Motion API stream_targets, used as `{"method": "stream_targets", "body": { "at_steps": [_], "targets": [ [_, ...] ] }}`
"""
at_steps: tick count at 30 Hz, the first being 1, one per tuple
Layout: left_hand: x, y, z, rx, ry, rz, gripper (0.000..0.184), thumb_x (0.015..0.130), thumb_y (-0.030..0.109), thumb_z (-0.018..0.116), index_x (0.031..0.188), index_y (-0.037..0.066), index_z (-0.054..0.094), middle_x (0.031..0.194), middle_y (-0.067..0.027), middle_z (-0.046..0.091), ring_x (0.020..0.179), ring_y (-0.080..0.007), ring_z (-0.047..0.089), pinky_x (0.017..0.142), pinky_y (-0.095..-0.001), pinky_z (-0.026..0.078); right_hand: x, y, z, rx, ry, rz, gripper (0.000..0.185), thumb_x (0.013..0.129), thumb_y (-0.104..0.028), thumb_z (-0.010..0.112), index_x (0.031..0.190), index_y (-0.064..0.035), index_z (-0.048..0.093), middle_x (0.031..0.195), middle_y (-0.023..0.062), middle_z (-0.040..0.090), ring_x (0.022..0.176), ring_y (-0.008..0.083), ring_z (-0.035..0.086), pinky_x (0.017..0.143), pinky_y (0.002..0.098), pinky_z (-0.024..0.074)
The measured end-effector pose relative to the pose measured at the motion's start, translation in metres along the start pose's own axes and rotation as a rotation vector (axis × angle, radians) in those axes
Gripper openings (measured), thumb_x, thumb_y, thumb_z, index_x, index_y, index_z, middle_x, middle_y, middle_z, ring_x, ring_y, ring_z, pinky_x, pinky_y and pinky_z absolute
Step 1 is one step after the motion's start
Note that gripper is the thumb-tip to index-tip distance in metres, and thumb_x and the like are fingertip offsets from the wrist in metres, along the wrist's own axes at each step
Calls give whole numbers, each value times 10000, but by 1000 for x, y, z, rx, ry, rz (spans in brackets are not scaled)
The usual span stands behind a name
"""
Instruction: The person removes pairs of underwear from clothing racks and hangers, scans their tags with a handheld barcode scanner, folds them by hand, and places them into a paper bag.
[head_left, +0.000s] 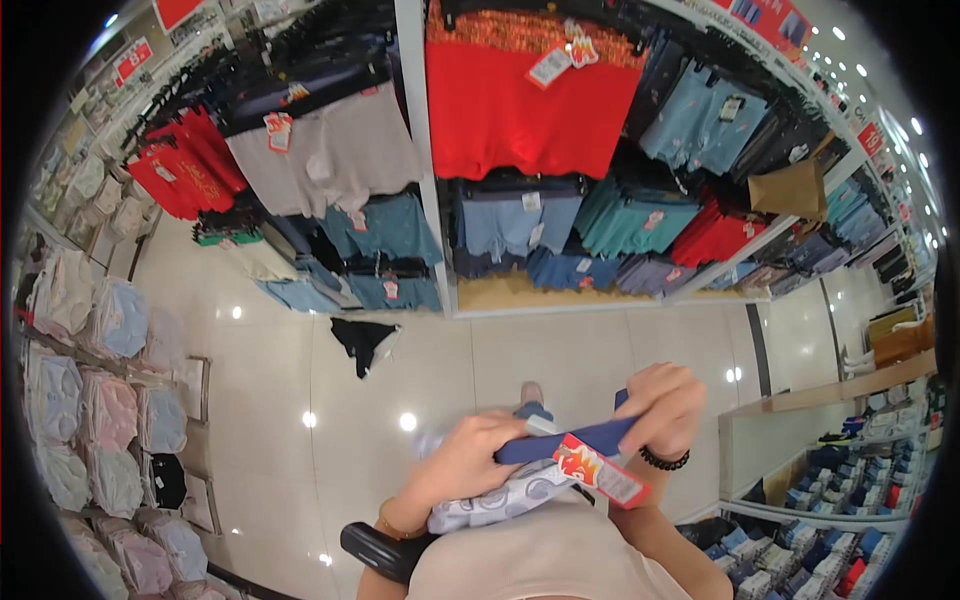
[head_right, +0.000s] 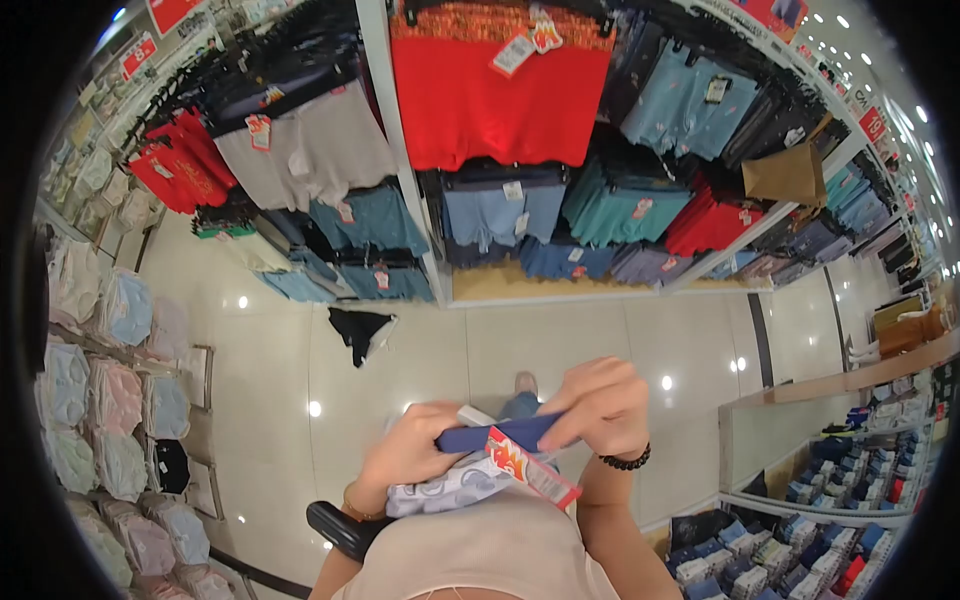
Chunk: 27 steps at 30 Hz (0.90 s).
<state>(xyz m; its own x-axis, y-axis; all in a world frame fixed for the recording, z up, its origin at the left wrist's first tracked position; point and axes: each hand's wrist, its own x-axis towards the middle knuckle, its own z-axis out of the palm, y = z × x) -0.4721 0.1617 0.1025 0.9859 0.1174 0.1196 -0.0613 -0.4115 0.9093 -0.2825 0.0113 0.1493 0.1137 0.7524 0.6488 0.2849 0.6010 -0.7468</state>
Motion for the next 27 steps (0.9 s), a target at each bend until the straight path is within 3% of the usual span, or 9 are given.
{"method": "stream_targets", "body": {
  "at_steps": [4,7,10,13,16,19,23,26,27],
  "targets": [
    [-4,2,-11,-34,120,-37,277,623,-37,553,895,-34,599,740,-198,584,647,-371,568,575,-376,450,-1,-2,7,-328,188,263,231,581,117,529,671,-32,680,671,122,646,523,189,576,461,245,405],
    [-4,5,-11,-39,156,46,318,615,-54,491,916,-36,591,734,-214,567,637,-378,551,580,-388,443,-13,7,-6,-521,238,269,236,605,136,528,692,-26,675,670,116,649,563,190,608,504,253,447],
    [5,3,-1,-36,-49,114,330,637,-36,496,956,-35,580,750,-221,567,644,-384,548,577,-382,445,-18,9,-19,-602,394,277,213,632,150,524,686,-4,660,692,126,652,584,179,621,537,271,474],
    [13,7,-10,-75,-127,78,326,665,-25,498,983,-31,571,752,-223,561,651,-393,540,585,-383,444,-16,-6,-10,-586,387,525,124,698,96,573,699,-1,651,695,104,653,592,148,619,550,257,472],
    [15,12,-13,-162,17,14,305,681,-23,607,985,1,588,772,-173,627,688,-300,623,647,-322,475,-17,-11,-17,-411,74,616,32,717,-16,659,746,-19,647,665,60,639,540,101,553,491,220,404],
    [20,10,-12,-194,17,-56,362,655,-31,673,1002,12,579,794,-135,658,730,-232,653,684,-287,482,-25,-24,-44,-218,-294,953,206,743,-159,718,866,-22,625,686,33,635,605,82,560,557,230,432],
    [35,2,0,-95,-84,123,411,642,-37,700,1022,7,550,774,-118,663,715,-174,646,668,-248,472,-39,-26,-83,-13,-483,906,350,677,-237,795,829,0,588,655,27,568,572,74,463,516,255,389],
    [51,11,6,-172,-43,7,377,698,-7,682,1043,14,533,836,-132,668,790,-196,660,700,-275,488,-56,-29,-118,-45,-438,546,468,670,-303,790,591,16,456,526,82,371,475,214,381,454,346,258],
    [56,9,8,-154,-50,31,381,690,-15,687,1037,3,531,822,-132,667,775,-178,656,689,-265,488,-61,-36,-128,-67,-360,545,564,651,-355,793,515,9,384,516,73,337,464,206,319,454,347,211]
  ]
}}
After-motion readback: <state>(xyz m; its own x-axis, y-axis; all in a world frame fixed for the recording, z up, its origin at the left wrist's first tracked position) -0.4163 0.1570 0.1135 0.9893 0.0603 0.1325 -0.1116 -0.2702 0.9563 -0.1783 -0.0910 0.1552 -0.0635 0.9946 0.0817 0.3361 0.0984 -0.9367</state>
